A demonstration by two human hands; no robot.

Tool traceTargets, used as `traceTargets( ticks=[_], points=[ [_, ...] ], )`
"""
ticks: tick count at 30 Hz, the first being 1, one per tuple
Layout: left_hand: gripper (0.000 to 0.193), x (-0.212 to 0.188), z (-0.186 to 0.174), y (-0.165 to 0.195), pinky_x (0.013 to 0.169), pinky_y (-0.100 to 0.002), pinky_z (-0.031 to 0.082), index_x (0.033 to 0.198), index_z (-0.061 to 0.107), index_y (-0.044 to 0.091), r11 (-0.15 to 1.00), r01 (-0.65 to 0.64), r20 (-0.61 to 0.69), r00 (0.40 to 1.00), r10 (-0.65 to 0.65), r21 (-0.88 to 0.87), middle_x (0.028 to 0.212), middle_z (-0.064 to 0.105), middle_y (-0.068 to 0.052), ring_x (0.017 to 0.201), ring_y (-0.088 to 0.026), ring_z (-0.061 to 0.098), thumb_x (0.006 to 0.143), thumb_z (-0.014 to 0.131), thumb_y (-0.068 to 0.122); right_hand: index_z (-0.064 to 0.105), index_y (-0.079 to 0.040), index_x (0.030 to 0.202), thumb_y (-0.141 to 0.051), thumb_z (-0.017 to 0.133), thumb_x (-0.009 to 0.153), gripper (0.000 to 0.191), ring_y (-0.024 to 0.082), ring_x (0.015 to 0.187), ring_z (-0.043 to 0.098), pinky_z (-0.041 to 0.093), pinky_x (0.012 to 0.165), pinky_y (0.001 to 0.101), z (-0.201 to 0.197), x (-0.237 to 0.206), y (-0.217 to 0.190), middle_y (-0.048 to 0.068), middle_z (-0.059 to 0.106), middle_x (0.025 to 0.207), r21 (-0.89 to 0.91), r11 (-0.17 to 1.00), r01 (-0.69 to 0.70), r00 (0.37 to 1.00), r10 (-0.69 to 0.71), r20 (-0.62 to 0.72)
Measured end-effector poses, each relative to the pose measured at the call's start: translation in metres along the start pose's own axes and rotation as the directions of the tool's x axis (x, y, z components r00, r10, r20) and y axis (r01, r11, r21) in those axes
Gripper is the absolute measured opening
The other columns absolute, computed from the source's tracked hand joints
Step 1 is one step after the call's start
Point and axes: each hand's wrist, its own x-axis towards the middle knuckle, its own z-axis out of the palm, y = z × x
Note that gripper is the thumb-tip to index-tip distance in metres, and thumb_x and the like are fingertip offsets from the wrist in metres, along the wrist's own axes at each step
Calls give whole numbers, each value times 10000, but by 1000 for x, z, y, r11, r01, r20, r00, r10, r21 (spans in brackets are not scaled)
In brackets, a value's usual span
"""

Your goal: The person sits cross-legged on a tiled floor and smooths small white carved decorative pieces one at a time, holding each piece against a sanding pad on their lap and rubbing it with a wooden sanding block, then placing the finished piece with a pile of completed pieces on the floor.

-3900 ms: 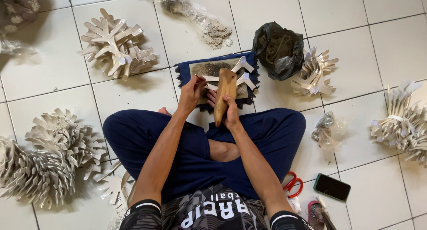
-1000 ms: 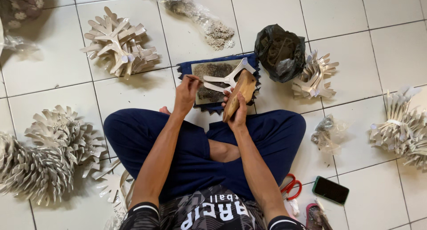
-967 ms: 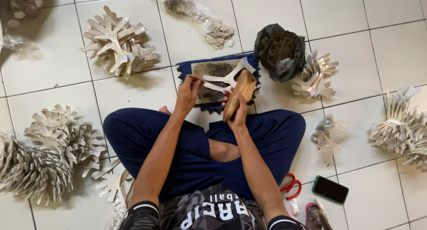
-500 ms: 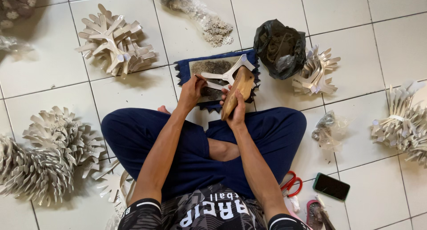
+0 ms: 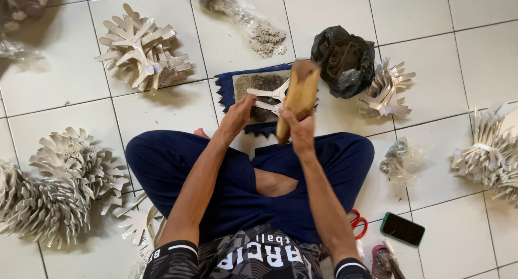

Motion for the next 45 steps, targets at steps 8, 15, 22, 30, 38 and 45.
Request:
traceTargets(
  ticks=[8, 15, 22, 30, 38, 45],
  points=[
    [176, -1, -1, 0, 717, -475, 546, 1186, 565, 46, 998, -70, -25, 997, 70, 10, 1095, 652, -181, 944, -425, 669, 1012, 541, 30, 566, -18, 1307, -275, 870, 718, 711, 190, 1154, 638, 516, 1013, 304, 16, -24, -45, 75, 647, 1232, 114, 871, 478, 862, -490, 130],
    [190, 11, 4, -11, 754, -427, 559, 1168, 598, 25, 979, -133, -59, 988, 143, 156, 1052, 674, -169, 941, -399, 690, 990, 534, 41, 613, 22, 1284, -204, 805, 842, 532, 293, 987, 685, 560, 854, 378, 1, -4, 40, 133, 700, 1122, -329, 937, 116, 993, -117, 16],
    [128, 13, -36, 10, 811, -310, 618, 1153, 632, 16, 847, 162, -337, 867, -367, -506, 961, 749, -80, 907, -164, 758, 1080, 565, 98, 477, 12, 1397, -209, 560, 962, 495, 344, 1262, 618, 513, 1047, 439, -2, 36, 84, 259, 608, 1370, 447, 854, -264, 961, 192, 201],
    [73, 35, -41, 15, 780, -290, 580, 1090, 637, -10, 909, 141, -179, 958, -226, -393, 924, 749, -109, 886, -161, 749, 1031, 630, 32, 405, 96, 1398, -199, 529, 1001, 510, 393, 1445, 468, 355, 1239, 460, 34, 43, 97, 296, 454, 1534, 572, 772, -277, 955, 154, 255],
    [107, 36, -17, -7, 763, -317, 589, 1091, 647, 6, 918, 166, -126, 966, -224, -360, 965, 765, -148, 916, -232, 783, 1004, 585, 4, 376, 89, 1439, -215, 531, 1002, 555, 389, 1466, 442, 332, 1243, 457, 29, 38, 101, 291, 436, 1549, 497, 828, -260, 959, 163, 230],
    [87, 34, -16, -12, 740, -327, 589, 1076, 653, 16, 927, 183, -132, 963, -237, -328, 952, 768, -148, 889, -252, 785, 1009, 598, 16, 381, 104, 1424, -224, 541, 1005, 555, 397, 1474, 435, 337, 1246, 454, 26, 38, 104, 312, 417, 1562, 495, 829, -260, 959, 162, 233]
  ],
)
